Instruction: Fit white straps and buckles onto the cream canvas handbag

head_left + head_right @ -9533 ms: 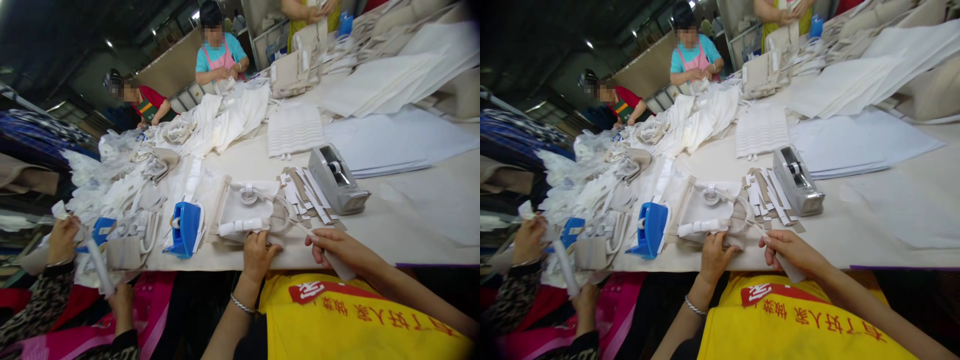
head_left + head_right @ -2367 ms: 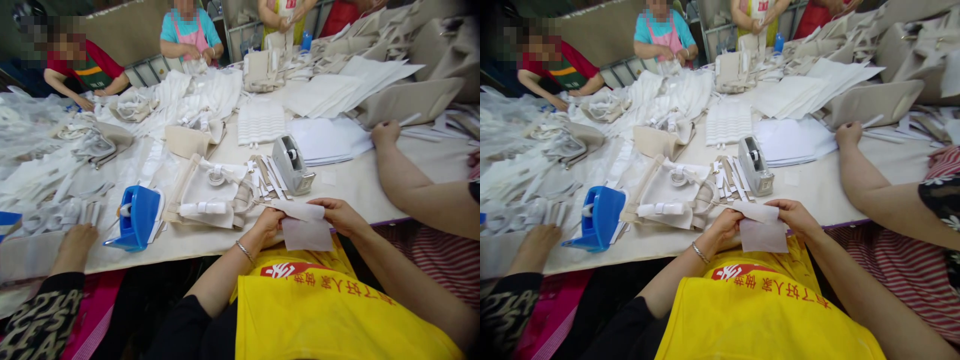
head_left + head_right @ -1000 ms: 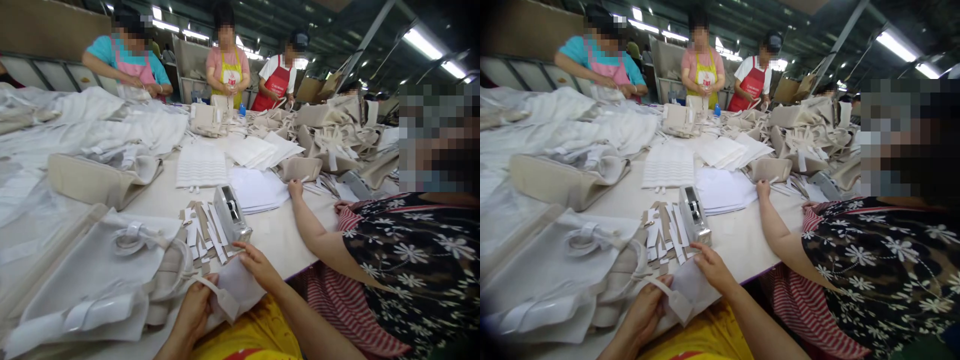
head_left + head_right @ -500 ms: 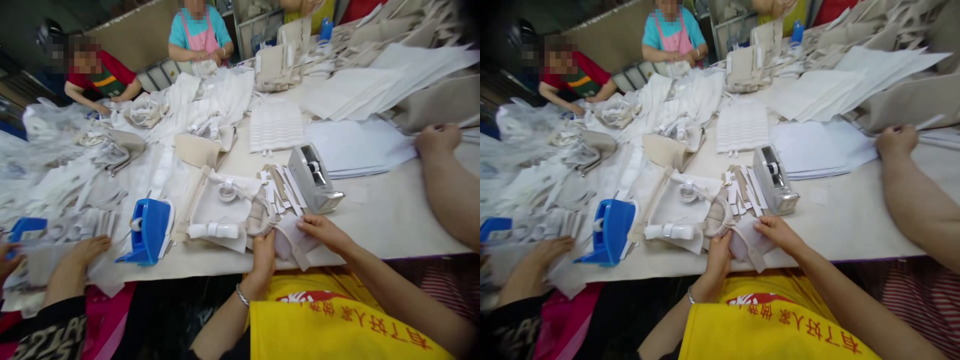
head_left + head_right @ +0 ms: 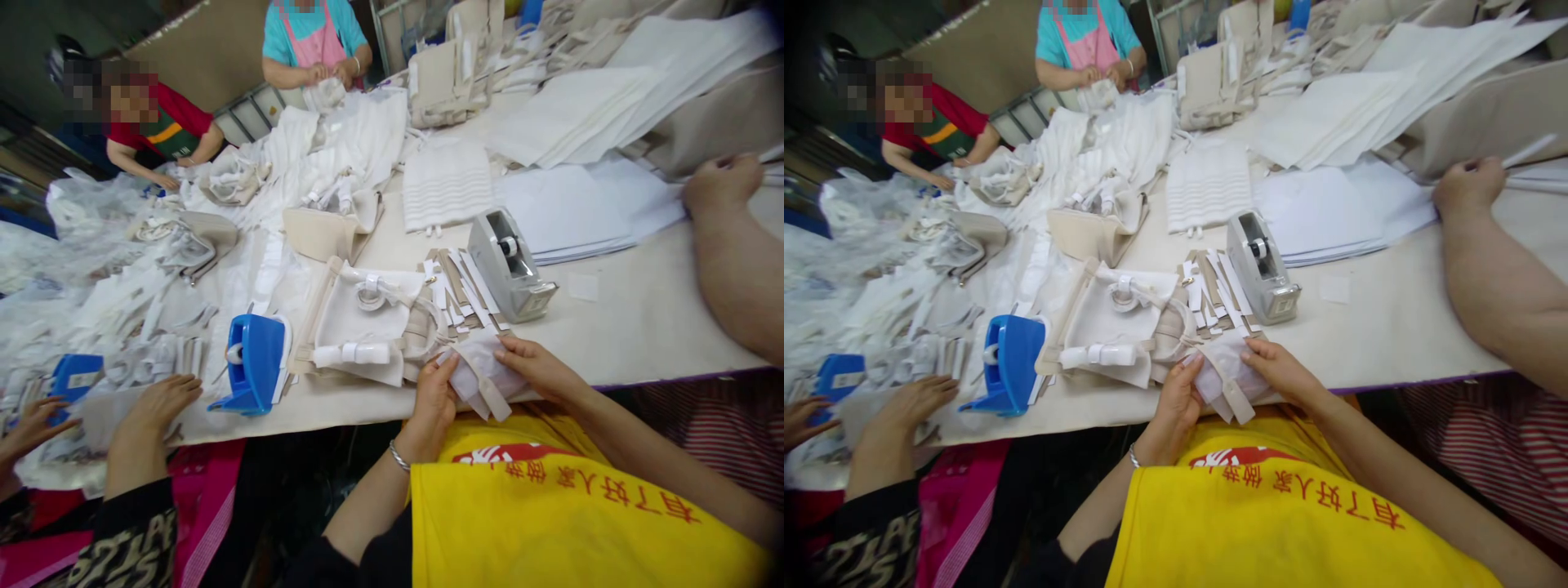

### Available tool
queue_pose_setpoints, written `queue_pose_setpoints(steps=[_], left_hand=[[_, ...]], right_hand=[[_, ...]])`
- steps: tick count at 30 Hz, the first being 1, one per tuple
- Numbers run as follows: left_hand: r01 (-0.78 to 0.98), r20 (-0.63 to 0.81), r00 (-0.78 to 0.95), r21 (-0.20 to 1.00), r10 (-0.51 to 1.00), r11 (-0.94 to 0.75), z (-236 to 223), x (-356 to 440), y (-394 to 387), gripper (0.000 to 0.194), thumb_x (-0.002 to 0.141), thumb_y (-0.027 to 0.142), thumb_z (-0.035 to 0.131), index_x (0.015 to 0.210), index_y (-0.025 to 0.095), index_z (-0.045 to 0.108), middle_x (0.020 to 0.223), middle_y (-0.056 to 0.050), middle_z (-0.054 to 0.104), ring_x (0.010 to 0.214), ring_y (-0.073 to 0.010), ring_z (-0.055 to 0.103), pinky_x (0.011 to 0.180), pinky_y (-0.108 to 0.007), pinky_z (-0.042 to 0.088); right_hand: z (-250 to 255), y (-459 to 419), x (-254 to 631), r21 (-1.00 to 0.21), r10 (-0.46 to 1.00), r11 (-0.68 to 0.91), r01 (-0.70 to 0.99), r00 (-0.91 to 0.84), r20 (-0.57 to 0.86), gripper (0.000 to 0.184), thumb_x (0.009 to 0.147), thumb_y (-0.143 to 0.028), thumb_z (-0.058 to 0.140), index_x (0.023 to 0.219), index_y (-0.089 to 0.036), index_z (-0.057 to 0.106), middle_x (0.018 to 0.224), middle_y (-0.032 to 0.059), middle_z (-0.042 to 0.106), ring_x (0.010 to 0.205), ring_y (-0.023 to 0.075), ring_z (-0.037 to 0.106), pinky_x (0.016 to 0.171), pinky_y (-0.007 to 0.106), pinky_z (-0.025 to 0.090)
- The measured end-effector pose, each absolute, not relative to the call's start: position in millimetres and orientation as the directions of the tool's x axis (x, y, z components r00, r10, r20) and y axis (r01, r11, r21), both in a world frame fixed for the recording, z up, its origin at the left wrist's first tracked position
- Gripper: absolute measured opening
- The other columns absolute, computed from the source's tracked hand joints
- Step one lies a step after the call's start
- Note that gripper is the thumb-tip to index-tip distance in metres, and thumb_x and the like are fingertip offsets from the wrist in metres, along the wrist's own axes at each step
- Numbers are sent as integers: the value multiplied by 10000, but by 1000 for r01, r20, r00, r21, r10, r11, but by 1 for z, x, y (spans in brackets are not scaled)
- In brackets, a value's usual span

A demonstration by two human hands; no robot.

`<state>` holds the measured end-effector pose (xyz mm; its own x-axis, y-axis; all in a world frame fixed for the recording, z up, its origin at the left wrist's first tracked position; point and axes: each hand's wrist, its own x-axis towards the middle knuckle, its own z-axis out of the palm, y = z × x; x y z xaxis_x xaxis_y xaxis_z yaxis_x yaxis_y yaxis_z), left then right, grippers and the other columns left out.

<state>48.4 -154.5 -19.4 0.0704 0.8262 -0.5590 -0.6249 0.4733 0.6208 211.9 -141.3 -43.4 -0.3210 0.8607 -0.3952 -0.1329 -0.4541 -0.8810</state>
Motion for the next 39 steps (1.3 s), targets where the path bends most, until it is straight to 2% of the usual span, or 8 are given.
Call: queue_pose_setpoints(steps=[3,6,12,17,21,27,34,39], left_hand=[[-629,-536,74,629,841,457,-19,51,-152,292,579,225,704,834,113,615,810,-51,651,730,-141,589,793,-293,439],[-617,-556,60,632,829,468,-22,51,-153,315,550,218,722,825,109,616,776,-50,655,702,-148,593,778,-304,442],[-613,-593,17,630,805,477,-24,51,-158,342,514,253,739,798,108,616,755,-51,655,664,-142,587,733,-293,450],[-591,-567,43,650,823,478,-18,52,-160,347,544,274,721,831,116,608,793,-62,655,709,-166,595,771,-330,453],[-586,-599,94,612,795,531,-23,49,-163,337,554,270,711,825,103,600,792,-79,653,750,-194,601,789,-347,449],[-567,-617,151,586,772,579,-34,44,-162,357,497,216,728,811,111,593,747,-55,636,677,-153,578,718,-304,451],[-448,-598,78,694,798,564,-39,44,-158,423,456,203,733,832,137,551,774,-37,616,625,-133,559,610,-272,433],[-307,-543,17,796,839,521,-43,45,-155,371,443,230,730,755,131,555,667,-14,599,553,-104,519,555,-235,389]], right_hand=[[-39,-141,210,-902,873,-411,-130,-340,-349,365,723,-366,578,1046,-199,553,957,21,616,841,208,556,779,328,432],[-34,-145,208,-888,859,-432,-158,-374,-351,396,723,-384,583,1070,-199,544,973,31,617,854,219,567,778,336,445],[-36,-161,208,-766,790,-591,-255,-376,-484,486,612,-337,708,1045,-183,551,893,46,645,777,214,599,703,312,484],[-40,-170,206,-678,727,-682,-273,-355,-588,376,621,-370,692,898,-136,591,729,56,649,639,196,598,601,308,497],[-40,-174,203,-702,725,-683,-202,-306,-617,344,600,-354,695,838,-132,584,651,37,633,533,158,564,466,242,457],[-42,-176,203,-702,699,-703,-114,-294,-652,340,586,-359,689,820,-139,575,605,30,614,527,166,550,458,251,448],[-38,-178,207,-730,718,-678,-86,-294,-631,400,572,-404,694,839,-129,582,593,16,602,476,132,507,380,207,378],[-42,-184,212,-706,704,-694,-144,-342,-622,418,588,-422,696,855,-120,586,620,34,609,556,165,549,480,244,433]])
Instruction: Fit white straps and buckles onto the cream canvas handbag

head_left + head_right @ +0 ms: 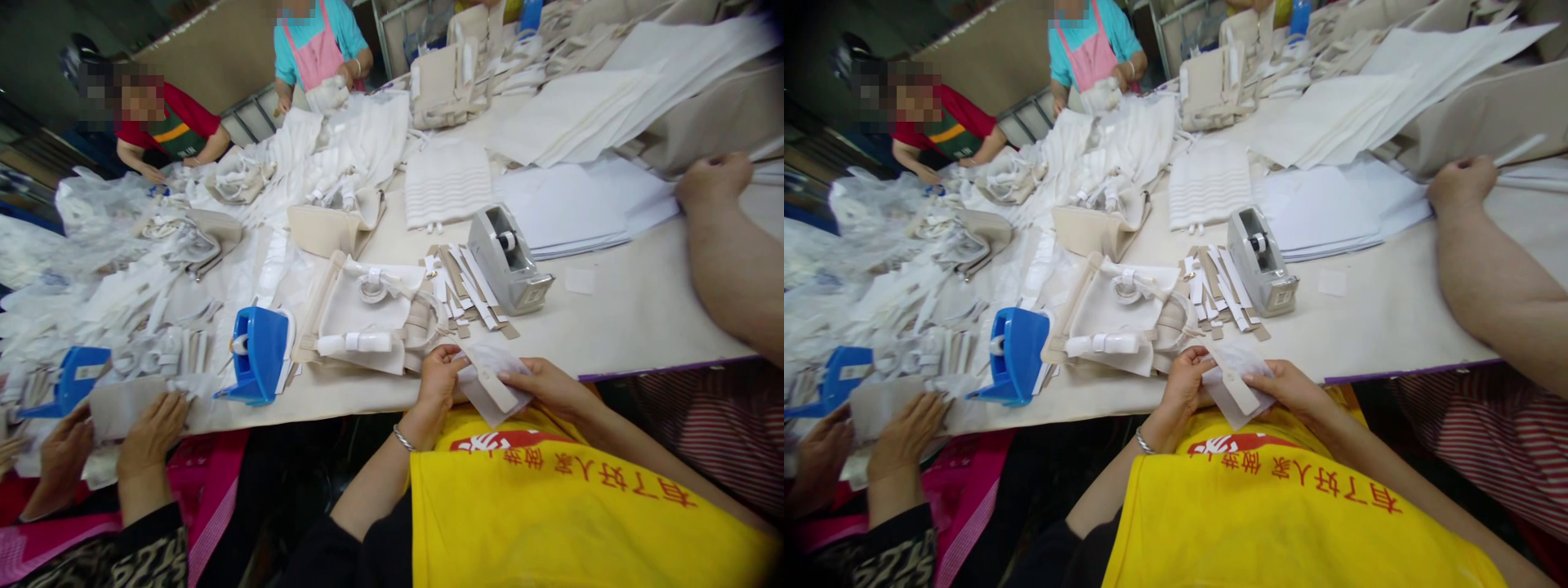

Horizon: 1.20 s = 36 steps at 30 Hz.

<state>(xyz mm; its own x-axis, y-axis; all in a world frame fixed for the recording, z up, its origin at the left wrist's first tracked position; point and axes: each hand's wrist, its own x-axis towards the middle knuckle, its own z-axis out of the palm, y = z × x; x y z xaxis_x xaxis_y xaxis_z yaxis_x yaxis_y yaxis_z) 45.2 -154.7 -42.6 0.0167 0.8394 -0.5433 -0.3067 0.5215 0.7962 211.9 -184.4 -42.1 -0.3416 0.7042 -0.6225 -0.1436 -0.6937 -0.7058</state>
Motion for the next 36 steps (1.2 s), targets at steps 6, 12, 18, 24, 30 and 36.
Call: queue_pose_setpoints(steps=[6,12,18,24,30,36], left_hand=[[-205,-498,92,838,862,506,-37,39,-152,281,469,262,721,667,131,570,565,11,564,518,-82,471,542,-218,348],[-194,-503,155,828,850,526,-34,34,-148,245,516,289,691,671,144,569,591,15,563,522,-84,464,527,-215,336],[-105,-438,134,886,889,452,-30,30,-147,135,575,256,639,635,147,589,566,22,542,518,-75,431,531,-207,333],[-73,-400,130,909,907,411,-34,25,-147,243,591,253,640,815,162,622,733,-17,614,631,-116,504,622,-235,386],[-48,-399,65,914,915,402,-37,24,-150,448,505,188,705,935,166,581,819,-34,594,753,-151,534,698,-258,406],[-129,-432,42,892,901,434,-40,27,-152,255,551,212,659,789,146,594,616,7,561,562,-94,474,580,-226,363]], right_hand=[[-35,-183,221,-783,788,-592,-192,-343,-512,493,644,-370,677,1066,-177,511,906,63,625,795,205,577,695,292,474],[-27,-155,222,-959,931,-260,111,-235,-280,625,661,-354,650,1219,-217,404,1041,65,563,961,227,518,839,334,422],[-35,-131,209,-962,942,-1,272,-321,-92,231,692,-362,603,827,-178,638,881,43,611,858,204,535,796,302,396],[-34,-120,205,-936,938,-187,298,-229,-261,297,691,-453,552,674,-162,608,611,-9,559,598,141,478,537,241,333],[-36,-119,192,-909,960,-71,412,-219,-174,279,726,-416,508,622,-166,574,575,-19,531,594,135,468,554,245,325],[-36,-126,188,-932,969,-136,336,-149,-195,310,679,-406,591,901,-190,577,839,13,610,776,182,537,673,264,406]])
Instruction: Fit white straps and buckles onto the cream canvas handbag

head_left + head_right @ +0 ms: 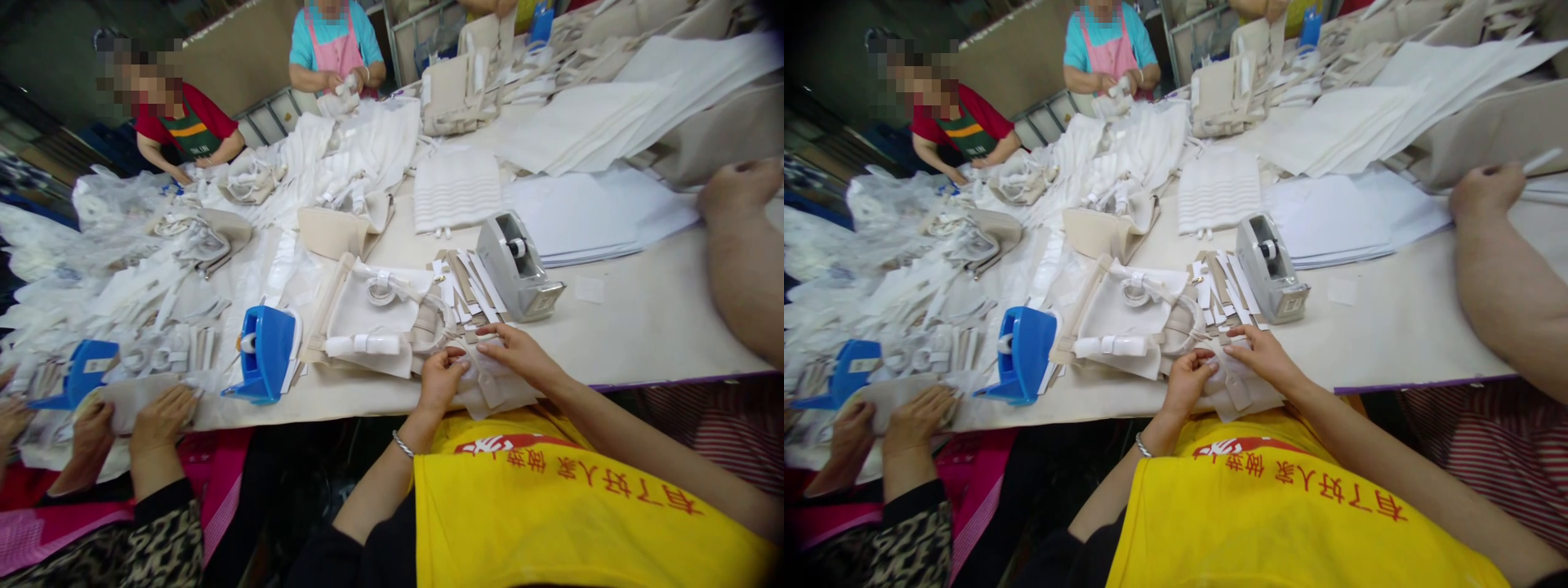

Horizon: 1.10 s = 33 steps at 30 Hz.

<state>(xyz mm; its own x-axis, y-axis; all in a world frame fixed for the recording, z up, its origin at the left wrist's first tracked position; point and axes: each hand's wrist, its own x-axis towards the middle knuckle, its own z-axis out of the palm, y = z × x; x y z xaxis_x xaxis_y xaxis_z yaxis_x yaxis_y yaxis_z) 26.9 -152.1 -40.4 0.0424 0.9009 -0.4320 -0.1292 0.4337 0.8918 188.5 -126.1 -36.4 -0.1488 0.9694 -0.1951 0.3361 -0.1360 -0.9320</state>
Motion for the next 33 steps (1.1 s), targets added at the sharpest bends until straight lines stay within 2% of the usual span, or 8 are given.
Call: queue_pose_setpoints(steps=[2,7,9,12,19,27,30,33], left_hand=[[-128,-429,30,894,903,429,-40,28,-152,219,562,227,652,755,144,592,579,18,545,540,-86,455,564,-221,351],[-185,-438,-12,885,899,428,-35,27,-154,331,577,256,653,882,154,575,691,-9,583,626,-108,505,609,-230,388],[-280,-470,13,846,883,454,-31,24,-156,401,563,256,663,938,168,549,803,-30,598,707,-127,535,661,-248,411],[-393,-482,82,789,872,473,-27,18,-163,369,567,231,626,918,181,523,907,-46,590,754,-145,549,664,-269,428],[-277,-392,57,877,918,392,-27,12,-168,477,529,167,675,978,179,516,977,-63,575,881,-165,536,768,-271,413],[-243,-440,-91,880,893,409,-34,23,-164,362,553,203,663,887,162,531,791,-25,591,718,-124,533,672,-248,411],[-140,-427,-138,902,894,409,-35,23,-164,278,546,198,659,801,158,557,686,0,569,624,-101,500,596,-223,387],[-127,-447,-164,894,880,430,-35,21,-164,218,556,238,655,735,155,562,577,26,528,530,-82,452,524,-210,350]], right_hand=[[-36,-129,191,-942,941,-239,235,-184,-285,391,641,-407,633,958,-188,565,901,29,613,819,201,545,680,273,428],[-41,-137,195,-853,812,-521,-30,-324,-485,297,599,-383,676,769,-153,596,704,24,633,622,186,567,589,287,455],[-43,-138,195,-835,812,-543,-95,-313,-492,295,588,-373,688,773,-161,601,695,14,635,600,176,565,581,282,457],[-43,-138,194,-831,823,-535,-151,-316,-472,288,587,-356,691,785,-164,605,700,10,637,611,171,564,592,274,454],[-29,-136,189,-836,821,-532,-138,-329,-468,181,615,-294,668,713,-160,597,684,39,632,588,141,538,577,254,412],[-41,-138,189,-926,888,-378,9,-280,-365,254,641,-376,647,730,-172,524,613,-27,567,543,129,509,496,228,379],[-20,-120,209,-952,873,-272,142,-378,-307,268,620,-368,666,786,-172,593,714,11,610,642,159,546,567,246,410],[6,-92,228,-959,832,-180,217,-487,-267,377,480,-236,763,834,-170,655,813,36,634,755,179,558,696,244,410]])
